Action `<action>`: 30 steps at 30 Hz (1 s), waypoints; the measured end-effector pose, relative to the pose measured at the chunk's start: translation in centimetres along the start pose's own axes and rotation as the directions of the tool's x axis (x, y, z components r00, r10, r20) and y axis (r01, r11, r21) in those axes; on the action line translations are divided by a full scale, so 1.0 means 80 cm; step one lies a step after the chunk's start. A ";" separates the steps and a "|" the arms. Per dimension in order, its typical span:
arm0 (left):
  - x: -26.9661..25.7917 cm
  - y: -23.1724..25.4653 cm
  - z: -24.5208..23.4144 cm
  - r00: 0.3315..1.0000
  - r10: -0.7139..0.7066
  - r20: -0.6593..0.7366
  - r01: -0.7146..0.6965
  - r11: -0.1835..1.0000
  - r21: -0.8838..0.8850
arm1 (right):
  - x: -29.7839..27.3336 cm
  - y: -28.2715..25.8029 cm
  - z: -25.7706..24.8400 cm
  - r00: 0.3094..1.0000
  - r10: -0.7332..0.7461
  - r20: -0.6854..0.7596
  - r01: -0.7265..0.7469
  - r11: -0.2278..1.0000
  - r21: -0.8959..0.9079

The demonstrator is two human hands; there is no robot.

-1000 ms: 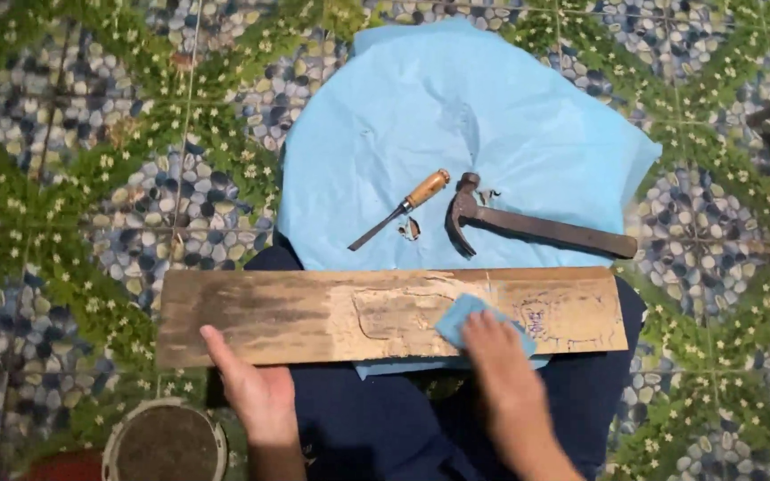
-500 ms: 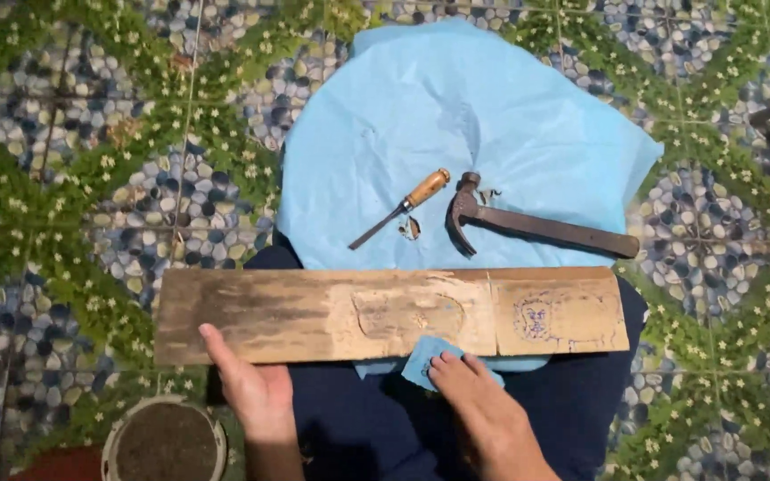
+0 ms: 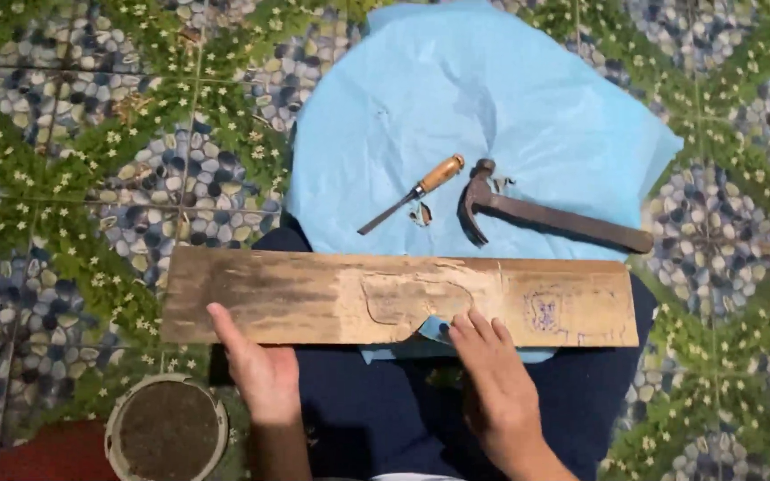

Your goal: The person sands a piece of wood with a small piece of sandpaper. They repeatedly rub the sandpaper against the carved and flat surfaces of the wood by hand.

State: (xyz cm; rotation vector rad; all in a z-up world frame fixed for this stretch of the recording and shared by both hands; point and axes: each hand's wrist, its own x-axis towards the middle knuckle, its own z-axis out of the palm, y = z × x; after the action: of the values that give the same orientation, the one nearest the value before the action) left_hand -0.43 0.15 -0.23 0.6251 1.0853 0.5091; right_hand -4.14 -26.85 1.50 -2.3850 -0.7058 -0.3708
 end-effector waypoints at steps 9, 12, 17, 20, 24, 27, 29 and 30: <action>0.004 -0.001 -0.002 1.000 -0.010 -0.025 0.010 1.000 -0.029 | 0.021 -0.021 0.024 0.971 -0.168 0.167 0.158 0.985 0.070; 0.015 -0.010 -0.008 0.999 0.050 0.017 -0.049 0.996 -0.076 | 0.026 -0.007 0.042 0.940 -0.230 0.254 0.229 0.973 0.033; 0.005 0.002 0.000 0.999 -0.015 -0.052 0.012 0.999 -0.047 | 0.031 0.000 0.024 0.910 -0.290 0.296 0.275 0.957 0.092; 0.004 -0.002 0.002 0.998 -0.011 -0.058 0.008 0.999 -0.050 | 0.037 0.022 0.021 0.901 -0.288 0.324 0.302 0.953 0.008; 0.016 -0.012 -0.007 0.999 0.027 -0.033 -0.029 0.997 -0.076 | 0.033 0.013 0.021 0.892 -0.307 0.332 0.338 0.940 -0.040; -0.004 0.005 0.008 0.992 -0.054 -0.114 0.052 0.999 -0.016 | 0.041 0.026 0.013 0.894 -0.280 0.350 0.300 0.954 -0.004; -0.003 0.002 0.008 0.995 -0.037 -0.088 0.034 0.999 -0.037 | 0.040 0.018 0.017 0.892 -0.298 0.341 0.314 0.949 0.008; -0.001 0.003 0.008 0.998 -0.007 -0.057 0.004 0.998 -0.064 | 0.042 0.014 0.023 0.890 -0.327 0.319 0.338 0.941 0.022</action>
State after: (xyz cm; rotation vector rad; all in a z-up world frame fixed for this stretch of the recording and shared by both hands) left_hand 0.10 0.15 0.18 0.5543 1.1198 0.5574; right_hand -0.59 -25.16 0.96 -2.3793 -1.2766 -0.1332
